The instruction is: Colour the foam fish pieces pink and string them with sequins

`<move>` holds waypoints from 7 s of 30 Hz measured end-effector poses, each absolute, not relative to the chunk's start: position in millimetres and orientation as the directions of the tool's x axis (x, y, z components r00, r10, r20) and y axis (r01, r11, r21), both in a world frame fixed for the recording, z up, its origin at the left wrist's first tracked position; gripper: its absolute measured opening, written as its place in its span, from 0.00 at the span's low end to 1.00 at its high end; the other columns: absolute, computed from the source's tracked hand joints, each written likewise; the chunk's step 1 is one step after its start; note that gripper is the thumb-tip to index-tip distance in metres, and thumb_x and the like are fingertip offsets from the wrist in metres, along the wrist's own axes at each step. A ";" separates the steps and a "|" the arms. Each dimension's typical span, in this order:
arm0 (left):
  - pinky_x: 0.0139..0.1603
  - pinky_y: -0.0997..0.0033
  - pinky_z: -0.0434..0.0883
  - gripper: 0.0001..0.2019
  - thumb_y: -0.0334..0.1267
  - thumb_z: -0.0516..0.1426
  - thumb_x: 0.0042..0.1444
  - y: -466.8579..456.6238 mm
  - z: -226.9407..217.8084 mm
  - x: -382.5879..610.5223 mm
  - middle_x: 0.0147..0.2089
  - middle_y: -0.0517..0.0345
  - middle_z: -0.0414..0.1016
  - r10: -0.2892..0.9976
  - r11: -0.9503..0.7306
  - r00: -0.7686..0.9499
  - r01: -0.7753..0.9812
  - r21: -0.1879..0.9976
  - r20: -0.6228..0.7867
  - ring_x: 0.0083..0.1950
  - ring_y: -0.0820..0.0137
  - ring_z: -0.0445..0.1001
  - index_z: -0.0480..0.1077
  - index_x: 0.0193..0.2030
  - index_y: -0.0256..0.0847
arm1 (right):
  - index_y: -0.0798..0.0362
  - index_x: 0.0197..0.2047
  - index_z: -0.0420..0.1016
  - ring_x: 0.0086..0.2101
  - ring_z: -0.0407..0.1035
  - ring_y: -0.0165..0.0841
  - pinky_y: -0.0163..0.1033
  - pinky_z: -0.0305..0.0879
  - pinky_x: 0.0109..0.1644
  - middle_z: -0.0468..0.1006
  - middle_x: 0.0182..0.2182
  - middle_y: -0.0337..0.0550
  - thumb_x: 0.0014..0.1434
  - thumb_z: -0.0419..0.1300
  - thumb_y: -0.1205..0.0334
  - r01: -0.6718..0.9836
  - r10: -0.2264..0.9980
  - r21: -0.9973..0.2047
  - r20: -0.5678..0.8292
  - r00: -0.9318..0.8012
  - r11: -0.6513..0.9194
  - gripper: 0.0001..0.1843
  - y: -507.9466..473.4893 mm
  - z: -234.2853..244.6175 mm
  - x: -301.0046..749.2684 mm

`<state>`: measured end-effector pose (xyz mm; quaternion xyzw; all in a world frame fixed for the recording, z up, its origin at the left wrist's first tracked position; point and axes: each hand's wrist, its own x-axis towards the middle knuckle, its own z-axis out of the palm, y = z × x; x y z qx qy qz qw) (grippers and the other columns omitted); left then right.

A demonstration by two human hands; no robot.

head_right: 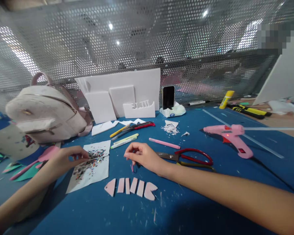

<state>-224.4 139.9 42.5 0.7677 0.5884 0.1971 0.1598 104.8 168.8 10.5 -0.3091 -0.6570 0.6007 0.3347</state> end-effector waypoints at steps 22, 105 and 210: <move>0.32 0.76 0.69 0.02 0.35 0.63 0.55 114.0 21.5 -109.2 0.31 0.60 0.78 0.979 -0.203 0.054 0.375 0.905 0.197 0.32 0.73 0.73 0.77 0.31 0.43 | 0.54 0.32 0.69 0.26 0.61 0.26 0.33 0.57 0.29 0.69 0.27 0.36 0.63 0.56 0.63 0.086 0.743 -0.946 0.186 -0.643 0.312 0.07 151.7 20.5 111.1; 0.45 0.66 0.68 0.11 0.24 0.58 0.62 97.4 10.7 -113.6 0.45 0.57 0.79 0.657 -0.741 0.581 0.380 0.554 0.480 0.43 0.67 0.75 0.73 0.44 0.46 | 0.54 0.39 0.76 0.37 0.67 0.31 0.37 0.61 0.42 0.76 0.34 0.40 0.63 0.60 0.71 0.178 0.659 -0.795 0.330 -0.676 0.580 0.05 152.4 13.2 110.2; 0.40 0.75 0.78 0.14 0.29 0.63 0.57 101.4 14.9 -130.7 0.32 0.62 0.81 0.925 -0.362 0.225 0.268 0.893 0.307 0.33 0.73 0.80 0.70 0.49 0.45 | 0.53 0.35 0.71 0.33 0.64 0.30 0.37 0.62 0.36 0.73 0.32 0.40 0.64 0.59 0.68 0.139 0.653 -0.811 0.342 -0.676 0.568 0.04 147.1 20.0 113.0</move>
